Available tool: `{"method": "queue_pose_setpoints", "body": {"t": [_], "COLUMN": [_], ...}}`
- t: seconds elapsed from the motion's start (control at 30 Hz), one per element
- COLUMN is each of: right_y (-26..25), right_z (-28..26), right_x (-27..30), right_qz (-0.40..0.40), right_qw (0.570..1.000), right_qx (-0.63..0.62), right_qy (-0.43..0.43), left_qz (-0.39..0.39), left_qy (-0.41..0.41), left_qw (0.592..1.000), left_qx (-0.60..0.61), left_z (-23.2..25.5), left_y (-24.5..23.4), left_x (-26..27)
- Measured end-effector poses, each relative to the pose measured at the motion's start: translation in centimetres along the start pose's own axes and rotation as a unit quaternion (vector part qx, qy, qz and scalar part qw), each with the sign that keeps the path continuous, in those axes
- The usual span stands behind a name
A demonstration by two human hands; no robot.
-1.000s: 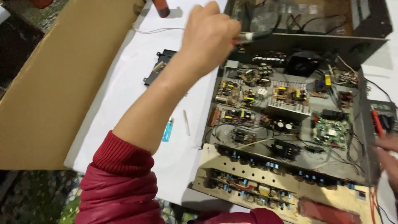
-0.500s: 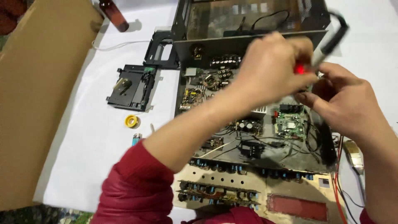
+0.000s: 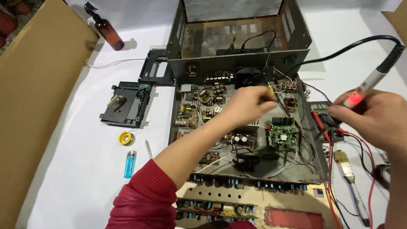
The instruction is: Soldering components on a circuit board and testing connections with a multimeter inside a disassembled electronic device.
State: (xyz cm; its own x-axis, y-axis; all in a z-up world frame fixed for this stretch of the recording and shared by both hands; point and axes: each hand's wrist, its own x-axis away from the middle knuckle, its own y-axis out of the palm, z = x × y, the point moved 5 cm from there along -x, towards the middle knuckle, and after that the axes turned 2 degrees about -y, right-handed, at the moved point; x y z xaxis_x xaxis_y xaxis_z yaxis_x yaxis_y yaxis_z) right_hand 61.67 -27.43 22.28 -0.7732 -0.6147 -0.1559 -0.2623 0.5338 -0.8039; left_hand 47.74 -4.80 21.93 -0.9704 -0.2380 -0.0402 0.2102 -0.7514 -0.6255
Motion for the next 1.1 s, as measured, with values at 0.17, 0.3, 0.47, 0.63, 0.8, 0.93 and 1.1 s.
{"method": "queue_pose_setpoints", "body": {"t": [0.17, 0.3, 0.47, 0.63, 0.8, 0.93, 1.1], "right_y": [-0.9, -1.6, -2.4, -1.6, 1.9, 4.0, 6.9], "right_z": [-0.5, -1.1, -0.2, -1.9, -0.8, -4.0, -0.5], "right_x": [0.7, 0.7, 0.4, -0.1, -0.6, 0.5, 0.2], "right_qz": [-0.032, -0.015, -0.016, -0.047, -0.091, -0.149, -0.117], "right_qw": [0.992, 0.996, 0.994, 0.994, 0.994, 0.971, 0.951], "right_qx": [-0.123, -0.087, -0.106, 0.047, 0.006, -0.089, -0.267], "right_qy": [-0.006, -0.003, -0.005, 0.088, 0.060, 0.166, 0.098], "left_qz": [0.081, 0.075, 0.060, 0.147, 0.077, 0.061, 0.103], "left_qy": [-0.177, -0.072, -0.022, 0.005, -0.079, -0.120, -0.111], "left_qw": [0.981, 0.993, 0.995, 0.946, 0.891, 0.925, 0.950], "left_qx": [-0.011, -0.050, -0.077, -0.290, -0.441, -0.356, -0.273], "left_z": [-4.1, -3.1, -5.8, -7.6, -12.5, -14.6, -12.5], "left_y": [-1.6, -1.6, -3.5, -9.6, -10.5, -12.2, -13.9], "left_x": [-0.8, -2.8, -9.7, -15.1, -14.0, -11.6, -5.9]}}
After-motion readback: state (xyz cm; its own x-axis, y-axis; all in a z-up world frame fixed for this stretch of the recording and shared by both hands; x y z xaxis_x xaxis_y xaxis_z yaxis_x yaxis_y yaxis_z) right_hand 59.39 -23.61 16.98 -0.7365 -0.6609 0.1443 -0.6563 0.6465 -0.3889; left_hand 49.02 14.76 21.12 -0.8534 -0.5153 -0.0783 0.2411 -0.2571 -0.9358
